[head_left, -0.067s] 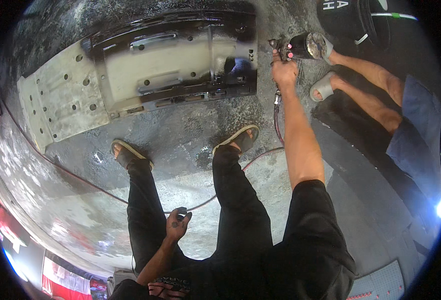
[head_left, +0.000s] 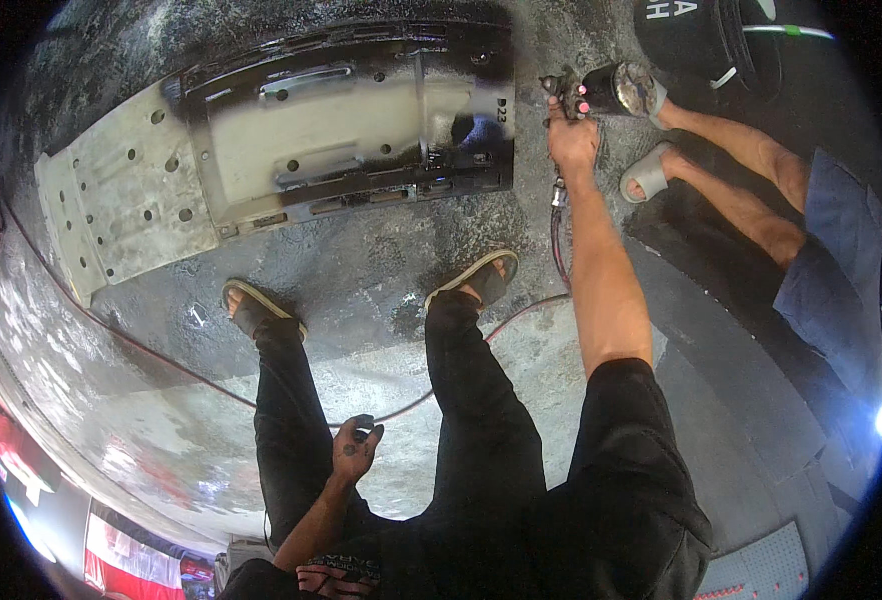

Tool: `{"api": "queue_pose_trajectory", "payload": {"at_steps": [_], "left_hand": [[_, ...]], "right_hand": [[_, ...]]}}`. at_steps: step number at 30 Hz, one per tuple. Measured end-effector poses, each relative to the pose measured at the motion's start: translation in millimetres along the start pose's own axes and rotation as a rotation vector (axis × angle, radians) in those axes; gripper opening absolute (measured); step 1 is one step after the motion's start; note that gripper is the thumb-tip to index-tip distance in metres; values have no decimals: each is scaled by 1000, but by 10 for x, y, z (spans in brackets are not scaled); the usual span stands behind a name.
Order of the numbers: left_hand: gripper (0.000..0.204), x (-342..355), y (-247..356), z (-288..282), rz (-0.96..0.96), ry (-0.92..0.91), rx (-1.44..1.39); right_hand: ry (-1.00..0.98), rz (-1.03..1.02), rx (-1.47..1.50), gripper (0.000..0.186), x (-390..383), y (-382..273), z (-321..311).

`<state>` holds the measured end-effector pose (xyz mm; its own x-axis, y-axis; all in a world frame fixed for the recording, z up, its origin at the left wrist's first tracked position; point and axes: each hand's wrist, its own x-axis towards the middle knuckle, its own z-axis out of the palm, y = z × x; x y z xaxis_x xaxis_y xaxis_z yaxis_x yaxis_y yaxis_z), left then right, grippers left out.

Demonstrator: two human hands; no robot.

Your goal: The person uses a spray gun to apply black paint to a white car part placed on the floor. After finishing the spray, they walk to a nearby area, pour black paint from a can into the spray gun's cup, and stir the paint with a stick.

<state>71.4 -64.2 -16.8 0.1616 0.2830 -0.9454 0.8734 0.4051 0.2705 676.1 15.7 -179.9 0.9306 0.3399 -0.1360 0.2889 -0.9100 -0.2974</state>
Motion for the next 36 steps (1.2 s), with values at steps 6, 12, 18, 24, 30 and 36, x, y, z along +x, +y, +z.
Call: {"api": "queue_pose_trajectory", "payload": {"at_steps": [6,12,18,24,30,36], "left_hand": [[40,88,107,78,2,-5,-16],[39,86,80,109,-22,4,30],[40,115,-25,114,55,34,48],[40,59,37,8,21,10,81],[38,1,-20,-140,74,23,50],[39,-21,-159,-281,76,-2,-53]], "right_hand": [[-131,71,214,51,360,-103,-144],[46,-23,260,49,452,-61,-34],[-5,-1,207,52,518,418,44],[37,73,89,51,136,567,41],[-42,16,106,48,-362,243,25],[-89,53,261,43,-678,-236,142]]}}
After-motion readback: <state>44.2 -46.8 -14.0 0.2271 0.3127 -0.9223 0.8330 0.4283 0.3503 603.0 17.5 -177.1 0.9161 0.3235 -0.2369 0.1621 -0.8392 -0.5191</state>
